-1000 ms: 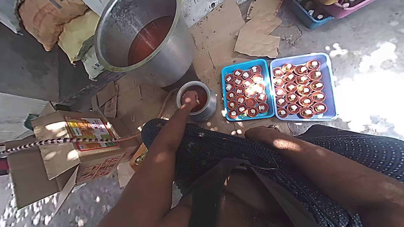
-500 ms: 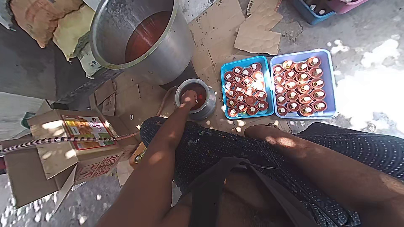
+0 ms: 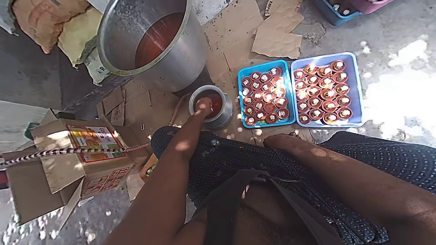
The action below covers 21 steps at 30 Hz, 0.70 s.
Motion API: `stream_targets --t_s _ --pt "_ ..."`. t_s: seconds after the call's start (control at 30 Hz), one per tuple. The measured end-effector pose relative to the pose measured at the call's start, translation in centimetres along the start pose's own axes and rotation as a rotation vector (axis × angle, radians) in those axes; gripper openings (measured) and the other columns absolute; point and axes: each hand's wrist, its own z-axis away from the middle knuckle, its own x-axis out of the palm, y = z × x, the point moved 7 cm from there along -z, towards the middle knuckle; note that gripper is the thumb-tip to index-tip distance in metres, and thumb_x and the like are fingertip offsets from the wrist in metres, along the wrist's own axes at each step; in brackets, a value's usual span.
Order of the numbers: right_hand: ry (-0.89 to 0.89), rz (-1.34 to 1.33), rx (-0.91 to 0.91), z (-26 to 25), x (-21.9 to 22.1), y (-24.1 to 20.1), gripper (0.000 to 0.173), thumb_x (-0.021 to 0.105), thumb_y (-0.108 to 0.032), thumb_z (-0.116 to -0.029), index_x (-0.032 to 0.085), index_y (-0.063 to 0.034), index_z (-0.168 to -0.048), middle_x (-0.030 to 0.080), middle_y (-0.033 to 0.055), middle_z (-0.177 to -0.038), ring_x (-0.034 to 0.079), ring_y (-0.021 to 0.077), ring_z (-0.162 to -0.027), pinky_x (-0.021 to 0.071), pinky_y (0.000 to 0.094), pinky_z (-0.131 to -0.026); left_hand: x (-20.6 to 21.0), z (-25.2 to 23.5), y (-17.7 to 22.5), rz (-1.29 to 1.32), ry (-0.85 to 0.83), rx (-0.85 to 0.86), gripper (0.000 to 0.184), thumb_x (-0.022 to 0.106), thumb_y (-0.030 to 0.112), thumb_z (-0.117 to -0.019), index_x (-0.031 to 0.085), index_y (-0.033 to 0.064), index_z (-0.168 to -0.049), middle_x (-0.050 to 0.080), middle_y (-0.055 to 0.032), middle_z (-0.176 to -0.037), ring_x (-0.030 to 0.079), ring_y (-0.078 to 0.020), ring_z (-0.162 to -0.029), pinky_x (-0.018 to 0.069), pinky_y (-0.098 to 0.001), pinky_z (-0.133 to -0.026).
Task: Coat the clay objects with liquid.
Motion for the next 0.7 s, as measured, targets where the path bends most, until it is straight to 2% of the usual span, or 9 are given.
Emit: stream_targets --t_s 0.13,0.17,0.27,0.37,0.5,0.57,0.7 --pt "0.008 -0.005 0.005 1.6 -0.7 -0.2 0.016 0.054 -0.015 -0.1012 0.067 -0.0073 -0.107 0.07 0.0201 -0.106 0.07 0.0427 -0.101 0.0543 0.067 -0.077 -1.4 0.2 -0.1 0.064 0.06 -0.003 0.025 0.079 0.011 -0.0796 0.073 0.0104 -0.104 0.072 -0.0171 -0.114 0.067 -0.038 -0.113 0.0545 -0.0636 -0.093" --pt "-0.007 -0.009 0.002 2.7 -1.2 -0.5 0.017 0.053 -0.014 -0.102 0.066 -0.0065 -0.11 0.07 0.0207 -0.109 0.069 0.0429 -0.104 0.0543 0.0665 -0.079 -2.0 0.3 -0.1 0.097 0.084 -0.003 0.025 0.078 0.011 -0.0813 0.073 0.0094 -0.106 0.072 -0.0172 -0.115 0.067 -0.0379 -0.114 0.0536 -0.0633 -0.094" --pt "-0.102 -0.037 0.023 6.5 -3.0 -1.7 0.024 0.052 -0.016 -0.1071 0.065 -0.0042 -0.123 0.067 0.0214 -0.124 0.064 0.0415 -0.119 0.051 0.0643 -0.094 -3.4 0.6 -0.2 0.212 0.174 -0.002 0.024 0.075 0.013 -0.0859 0.072 0.008 -0.109 0.071 -0.018 -0.116 0.066 -0.038 -0.115 0.0528 -0.0633 -0.096" --pt "-0.048 -0.033 -0.032 4.9 -2.2 -1.3 0.022 0.054 -0.019 -0.1041 0.068 -0.0031 -0.109 0.071 0.0208 -0.112 0.069 0.0413 -0.108 0.0538 0.0641 -0.086 -4.4 0.8 -0.3 0.312 0.24 0.002 0.023 0.076 0.014 -0.0869 0.072 0.0069 -0.109 0.073 -0.0173 -0.111 0.068 -0.0357 -0.111 0.0542 -0.0606 -0.095" --pt "-0.131 -0.057 0.057 8.5 -4.5 -2.8 0.028 0.048 -0.016 -0.109 0.063 0.0006 -0.126 0.065 0.0255 -0.128 0.063 0.0433 -0.122 0.0499 0.0655 -0.096 -4.9 0.9 -0.1 0.371 0.291 0.034 0.026 0.079 0.017 -0.0876 0.072 0.0043 -0.109 0.073 -0.0165 -0.106 0.07 -0.0331 -0.105 0.0551 -0.0558 -0.096" --pt "-0.125 -0.049 0.057 9.0 -4.9 -2.9 0.026 0.049 -0.017 -0.1084 0.063 -0.0009 -0.124 0.066 0.0249 -0.126 0.064 0.0428 -0.12 0.0509 0.0651 -0.094 -5.0 0.9 0.0 0.382 0.286 0.024 0.026 0.079 0.017 -0.0877 0.072 0.0047 -0.11 0.074 -0.0152 -0.106 0.071 -0.0318 -0.105 0.0554 -0.0546 -0.096" --pt "-0.138 -0.067 0.03 8.7 -4.7 -3.1 0.029 0.046 -0.014 -0.1099 0.062 0.0021 -0.129 0.063 0.0267 -0.133 0.061 0.0445 -0.125 0.0489 0.0662 -0.098 -5.0 0.9 -0.1 0.402 0.276 0.009 0.026 0.078 0.016 -0.0877 0.071 0.0051 -0.11 0.074 -0.0153 -0.106 0.07 -0.0316 -0.105 0.0553 -0.0555 -0.096"
